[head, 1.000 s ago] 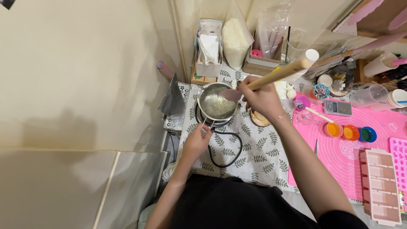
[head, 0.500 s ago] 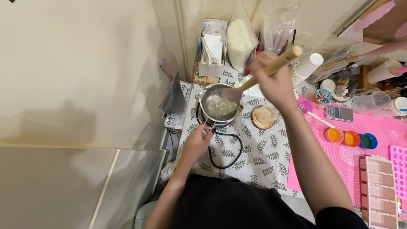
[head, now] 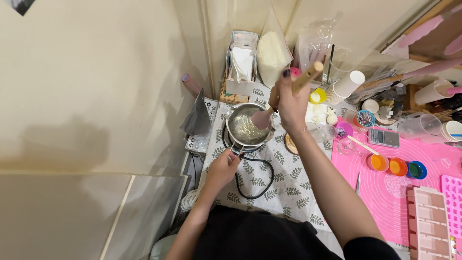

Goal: Stirring liquid ingredients in a pot using a spatula at a workbench.

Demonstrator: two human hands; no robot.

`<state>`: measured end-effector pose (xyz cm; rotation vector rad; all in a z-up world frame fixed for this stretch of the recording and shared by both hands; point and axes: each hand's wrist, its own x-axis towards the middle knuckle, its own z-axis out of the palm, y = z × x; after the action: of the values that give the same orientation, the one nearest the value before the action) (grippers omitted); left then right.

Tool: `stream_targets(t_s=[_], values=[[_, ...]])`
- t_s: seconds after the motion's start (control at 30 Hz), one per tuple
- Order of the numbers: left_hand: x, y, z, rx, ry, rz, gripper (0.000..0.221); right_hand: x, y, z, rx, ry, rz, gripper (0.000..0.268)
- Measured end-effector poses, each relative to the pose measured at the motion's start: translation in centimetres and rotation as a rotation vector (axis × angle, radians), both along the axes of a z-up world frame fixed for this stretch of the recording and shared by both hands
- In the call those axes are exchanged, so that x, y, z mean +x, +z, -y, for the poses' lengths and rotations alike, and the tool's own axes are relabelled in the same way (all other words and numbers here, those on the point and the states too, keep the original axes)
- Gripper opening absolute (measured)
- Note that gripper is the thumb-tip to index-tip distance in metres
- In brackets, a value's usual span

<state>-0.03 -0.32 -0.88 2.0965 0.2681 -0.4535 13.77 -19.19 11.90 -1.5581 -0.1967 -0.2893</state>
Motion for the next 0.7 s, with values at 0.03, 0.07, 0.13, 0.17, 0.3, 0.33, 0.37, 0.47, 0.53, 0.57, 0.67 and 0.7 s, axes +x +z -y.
stream_targets(t_s=[0.03, 0.07, 0.13, 0.17, 0.3, 0.33, 0.37, 0.47, 0.53, 0.57, 0.67, 0.7], values=[[0.1, 0.0, -0.1, 0.000, 0.001, -0.001, 0.026, -0.1, -0.3, -0.1, 0.000, 0.001, -0.001, 0.056], [0.1, -0.1, -0.1, -0.008, 0.005, -0.002, 0.026, -0.1, -0.7, -0.2, 0.052, -0.004, 0.005, 0.059], [0.0, -0.2, -0.1, -0.018, 0.010, -0.008, 0.026, -0.3, -1.3, -0.2, 0.101, -0.008, 0.004, 0.061], [-0.1, -0.1, -0.2, -0.013, 0.012, -0.011, 0.028, -0.4, -1.5, -0.3, 0.132, -0.012, 0.001, 0.060], [0.1, 0.1, -0.4, -0.012, -0.009, -0.043, 0.029, -0.5, -1.8, -0.6, 0.143, -0.065, 0.011, 0.058], [0.1, 0.2, -0.5, -0.012, -0.008, -0.050, 0.029, -0.7, -2.2, -0.8, 0.142, -0.064, 0.003, 0.058], [0.1, 0.3, -0.5, -0.020, -0.020, -0.045, 0.029, -0.9, -2.6, -1.0, 0.124, -0.086, -0.002, 0.059], [0.2, 0.3, -0.7, -0.038, -0.038, -0.036, 0.029, -1.4, -3.6, -1.6, 0.070, -0.110, -0.037, 0.059], [0.1, 0.5, -0.9, -0.047, -0.047, -0.036, 0.029, -1.7, -4.0, -2.1, 0.035, -0.115, -0.069, 0.058], [0.1, 0.6, -0.9, -0.050, -0.058, -0.031, 0.029, -1.8, -4.0, -2.1, -0.013, -0.099, -0.082, 0.059], [0.3, 0.9, -0.8, -0.050, -0.062, -0.038, 0.029, -1.8, -4.2, -2.1, -0.065, -0.089, -0.088, 0.060], [0.3, 1.0, -0.8, -0.043, -0.053, -0.048, 0.030, -1.8, -4.3, -2.1, -0.066, -0.092, -0.079, 0.060]])
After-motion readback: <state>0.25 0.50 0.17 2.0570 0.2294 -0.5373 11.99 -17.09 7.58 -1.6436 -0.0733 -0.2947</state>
